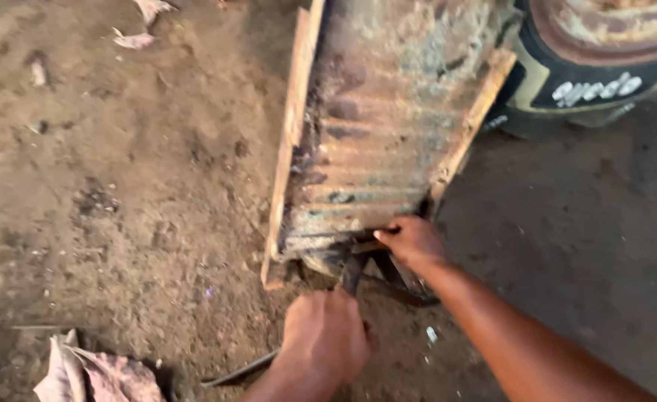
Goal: The person uses a hammer and a metal tool to repeatedly strike and pry at a rusty, rectangular metal part resting on the ground. The person also uses a small white object to wipe the area being worked on.
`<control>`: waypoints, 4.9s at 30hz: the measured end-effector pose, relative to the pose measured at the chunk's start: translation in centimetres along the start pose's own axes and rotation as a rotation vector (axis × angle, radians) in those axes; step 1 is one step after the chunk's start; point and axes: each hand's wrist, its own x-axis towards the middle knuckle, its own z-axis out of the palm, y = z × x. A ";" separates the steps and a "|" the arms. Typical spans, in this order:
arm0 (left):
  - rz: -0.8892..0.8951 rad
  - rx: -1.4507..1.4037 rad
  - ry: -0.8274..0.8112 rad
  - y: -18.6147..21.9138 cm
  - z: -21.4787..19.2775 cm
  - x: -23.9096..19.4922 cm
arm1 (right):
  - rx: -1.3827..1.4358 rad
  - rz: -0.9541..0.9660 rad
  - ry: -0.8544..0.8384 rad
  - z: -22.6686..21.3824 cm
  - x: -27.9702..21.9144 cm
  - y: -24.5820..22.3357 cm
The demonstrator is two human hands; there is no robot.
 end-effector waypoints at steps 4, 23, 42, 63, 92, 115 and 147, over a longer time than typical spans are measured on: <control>-0.024 0.056 -0.197 0.5 -0.6 0.8 | -0.102 0.006 0.074 4.2 -1.2 -3.2; -0.026 -0.007 -0.137 0.0 -0.2 1.3 | 0.025 -0.159 0.057 -0.7 5.2 5.9; -0.052 -0.054 -0.099 0.1 0.0 0.8 | -0.219 -0.560 0.135 -2.7 -4.3 -2.7; -0.041 -0.028 -0.103 0.1 -0.5 1.1 | -0.449 -0.350 -0.102 -3.4 -3.4 -6.8; -0.047 -0.015 -0.301 0.0 -1.0 1.6 | 0.433 0.208 -0.197 1.3 3.6 15.4; -0.132 -0.039 -0.285 0.5 -1.6 1.0 | -0.398 0.183 -0.124 -4.1 -5.3 3.7; -0.170 -0.030 -0.282 -0.1 0.3 2.1 | -0.066 -0.297 0.394 -0.2 -2.8 3.9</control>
